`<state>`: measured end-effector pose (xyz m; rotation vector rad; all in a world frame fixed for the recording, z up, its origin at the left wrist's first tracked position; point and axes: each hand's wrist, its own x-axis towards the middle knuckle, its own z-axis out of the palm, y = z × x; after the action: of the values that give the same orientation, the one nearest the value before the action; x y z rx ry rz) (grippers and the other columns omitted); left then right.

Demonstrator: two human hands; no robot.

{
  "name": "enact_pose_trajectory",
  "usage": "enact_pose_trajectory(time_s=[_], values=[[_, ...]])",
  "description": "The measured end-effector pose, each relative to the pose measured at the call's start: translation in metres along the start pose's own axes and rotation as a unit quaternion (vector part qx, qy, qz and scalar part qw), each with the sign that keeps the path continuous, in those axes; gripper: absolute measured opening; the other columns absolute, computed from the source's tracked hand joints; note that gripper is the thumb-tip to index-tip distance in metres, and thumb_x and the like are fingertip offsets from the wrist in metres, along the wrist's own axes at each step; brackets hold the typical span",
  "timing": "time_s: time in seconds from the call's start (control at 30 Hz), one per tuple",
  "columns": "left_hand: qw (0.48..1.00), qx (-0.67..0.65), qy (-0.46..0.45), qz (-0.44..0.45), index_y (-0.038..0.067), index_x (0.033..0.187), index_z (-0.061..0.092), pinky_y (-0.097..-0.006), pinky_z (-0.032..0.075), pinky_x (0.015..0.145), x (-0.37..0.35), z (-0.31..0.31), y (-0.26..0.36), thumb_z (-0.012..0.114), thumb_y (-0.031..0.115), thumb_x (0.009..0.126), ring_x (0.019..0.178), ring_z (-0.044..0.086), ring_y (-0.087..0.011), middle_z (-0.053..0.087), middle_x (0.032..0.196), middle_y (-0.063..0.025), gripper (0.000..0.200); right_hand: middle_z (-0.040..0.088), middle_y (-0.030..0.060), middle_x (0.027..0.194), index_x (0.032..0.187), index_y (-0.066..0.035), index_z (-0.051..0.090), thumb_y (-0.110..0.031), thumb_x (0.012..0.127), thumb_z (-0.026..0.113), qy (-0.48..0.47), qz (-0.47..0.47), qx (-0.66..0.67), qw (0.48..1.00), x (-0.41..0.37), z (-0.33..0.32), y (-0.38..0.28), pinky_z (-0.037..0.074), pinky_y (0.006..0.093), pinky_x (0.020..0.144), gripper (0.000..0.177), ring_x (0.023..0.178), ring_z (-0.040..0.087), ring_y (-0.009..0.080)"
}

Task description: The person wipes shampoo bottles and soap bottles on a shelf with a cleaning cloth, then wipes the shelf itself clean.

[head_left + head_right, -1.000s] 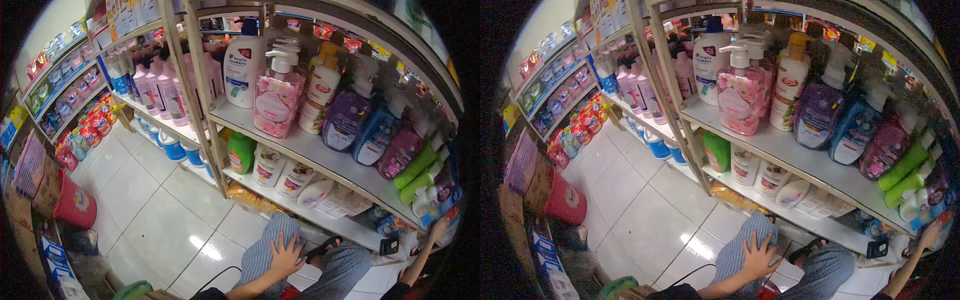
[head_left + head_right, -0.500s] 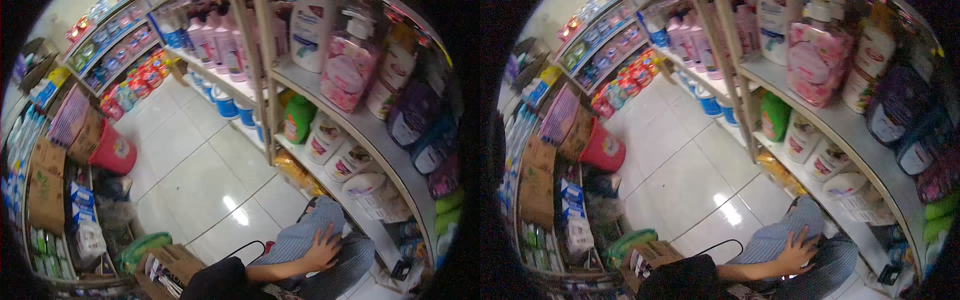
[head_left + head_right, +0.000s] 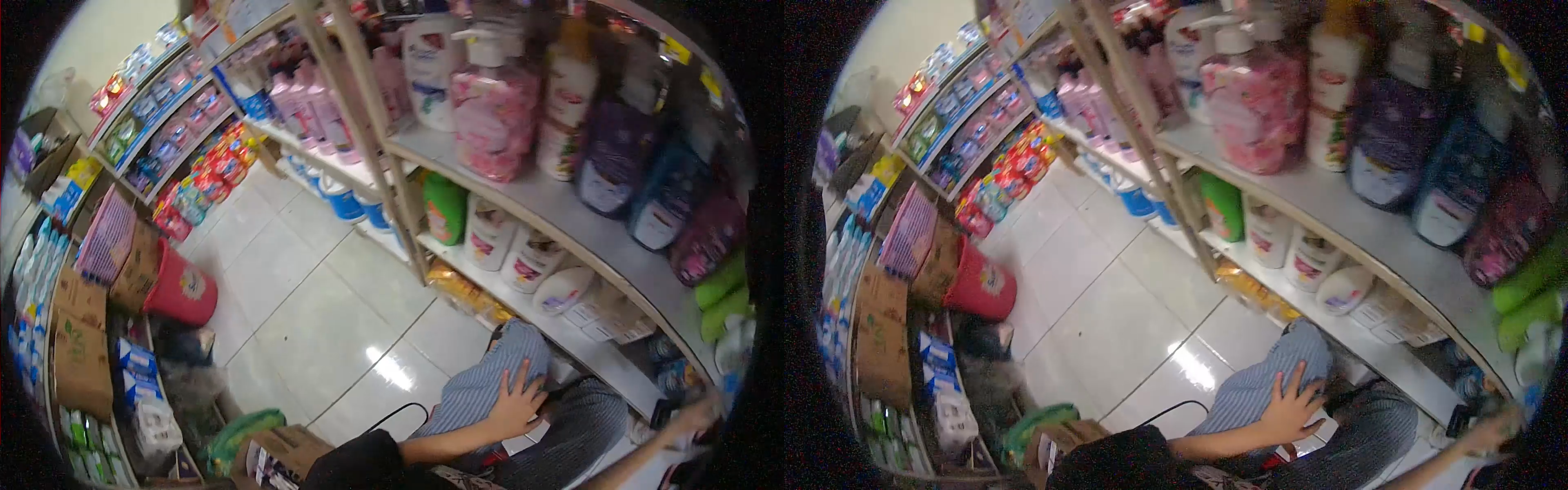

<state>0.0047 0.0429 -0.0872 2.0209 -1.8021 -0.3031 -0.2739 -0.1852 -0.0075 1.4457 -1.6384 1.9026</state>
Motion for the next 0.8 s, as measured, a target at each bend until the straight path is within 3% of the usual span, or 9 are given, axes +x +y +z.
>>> enact_pose_trajectory(time_s=[0.1, 0.13, 0.17, 0.23, 0.3, 0.37, 0.5, 0.67, 0.8], values=[[1.0, 0.008, 0.02, 0.02, 0.012, 0.098, 0.052, -0.0638, 0.016, 0.08, 0.0, 0.001, 0.001, 0.049, 0.04, 0.07, 0.117, 0.011, -0.0414, 0.034, 0.116, -0.0091, 0.04, 0.051, 0.0167, 0.095, 0.1, 0.003, 0.046, -0.013, 0.079, 0.049, -0.018, 0.034, 0.051, 0.998, -0.052, 0.02, -0.051, 0.04, 0.0347, 0.074, 0.026, 0.086, 0.051, 0.0243], [0.999, 0.016, 0.033, 0.011, 0.012, 0.097, 0.052, -0.0638, 0.016, 0.08, -0.002, 0.0, 0.002, 0.05, 0.04, 0.069, 0.117, 0.011, -0.0416, 0.034, 0.116, -0.0091, 0.039, 0.048, 0.019, 0.099, 0.101, 0.005, 0.042, -0.012, 0.079, 0.05, 0.002, -0.029, 0.034, 0.999, -0.068, 0.027, -0.072, 0.039, 0.0348, 0.077, 0.029, 0.089, 0.048, 0.0247], [0.999, 0.019, 0.027, 0.011, 0.012, 0.093, 0.052, -0.0641, 0.016, 0.079, -0.002, -0.003, 0.001, 0.05, 0.04, 0.068, 0.117, 0.011, -0.042, 0.034, 0.115, -0.0091, 0.038, 0.046, 0.0178, 0.104, 0.104, 0.006, 0.038, -0.012, 0.079, 0.051, 0.027, 0.022, 0.125, 0.992, -0.085, 0.034, -0.103, 0.037, 0.0334, 0.082, 0.034, 0.096, 0.045, 0.0241], [0.999, 0.027, 0.04, 0.005, 0.011, 0.092, 0.052, -0.0641, 0.016, 0.079, -0.004, -0.004, -0.002, 0.051, 0.04, 0.068, 0.117, 0.012, -0.042, 0.035, 0.115, -0.009, 0.037, 0.044, 0.0176, 0.102, 0.105, 0.004, 0.035, -0.008, 0.079, 0.049, 0.051, -0.061, 0.14, 0.987, -0.103, 0.05, -0.12, 0.037, 0.0366, 0.082, 0.032, 0.093, 0.046, 0.0254], [0.998, 0.039, 0.05, -0.001, 0.011, 0.09, 0.052, -0.0642, 0.016, 0.079, -0.005, -0.007, -0.009, 0.051, 0.039, 0.067, 0.116, 0.012, -0.042, 0.035, 0.115, -0.0089, 0.037, 0.048, 0.0135, 0.094, 0.097, 0.0, 0.043, -0.008, 0.074, 0.056, -0.005, -0.073, 0.242, 0.967, -0.114, 0.065, -0.142, 0.037, 0.0376, 0.079, 0.028, 0.089, 0.047, 0.027], [0.997, 0.04, 0.062, -0.017, 0.01, 0.088, 0.053, -0.0644, 0.015, 0.079, -0.007, -0.006, -0.013, 0.052, 0.039, 0.066, 0.116, 0.012, -0.0419, 0.037, 0.113, -0.0089, 0.036, 0.052, 0.0099, 0.091, 0.09, -0.004, 0.05, -0.01, 0.065, 0.062, -0.063, -0.344, 0.074, 0.934, -0.097, 0.06, -0.171, 0.038, 0.0356, 0.072, 0.028, 0.082, 0.049, 0.0258], [0.993, 0.06, 0.083, -0.06, 0.011, 0.086, 0.054, -0.0643, 0.015, 0.079, -0.002, -0.013, -0.019, 0.053, 0.039, 0.066, 0.116, 0.014, -0.0421, 0.039, 0.11, -0.0089, 0.035, 0.054, 0.0073, 0.086, 0.082, -0.006, 0.054, -0.01, 0.06, 0.064, -0.172, -0.359, 0.046, 0.916, -0.078, 0.056, -0.21, 0.036, 0.0332, 0.066, 0.025, 0.075, 0.049, 0.0251], [0.993, 0.055, 0.079, -0.069, 0.011, 0.087, 0.053, -0.0644, 0.015, 0.079, -0.007, -0.017, -0.025, 0.053, 0.039, 0.066, 0.116, 0.014, -0.0415, 0.039, 0.11, -0.0086, 0.035, 0.056, 0.0093, 0.077, 0.074, -0.003, 0.056, -0.011, 0.062, 0.061, -0.108, -0.312, 0.037, 0.943, -0.058, 0.051, -0.159, 0.037, 0.0333, 0.055, 0.015, 0.063, 0.048, 0.0259], [0.994, 0.04, 0.078, -0.061, 0.011, 0.089, 0.053, -0.0648, 0.014, 0.079, -0.008, -0.017, -0.028, 0.053, 0.039, 0.066, 0.116, 0.012, -0.0424, 0.038, 0.111, -0.0088, 0.036, 0.056, 0.0098, 0.074, 0.075, -0.003, 0.056, -0.011, 0.063, 0.058, -0.069, -0.297, 0.043, 0.951, -0.053, 0.058, -0.175, 0.037, 0.0342, 0.052, 0.014, 0.064, 0.049, 0.0268]])
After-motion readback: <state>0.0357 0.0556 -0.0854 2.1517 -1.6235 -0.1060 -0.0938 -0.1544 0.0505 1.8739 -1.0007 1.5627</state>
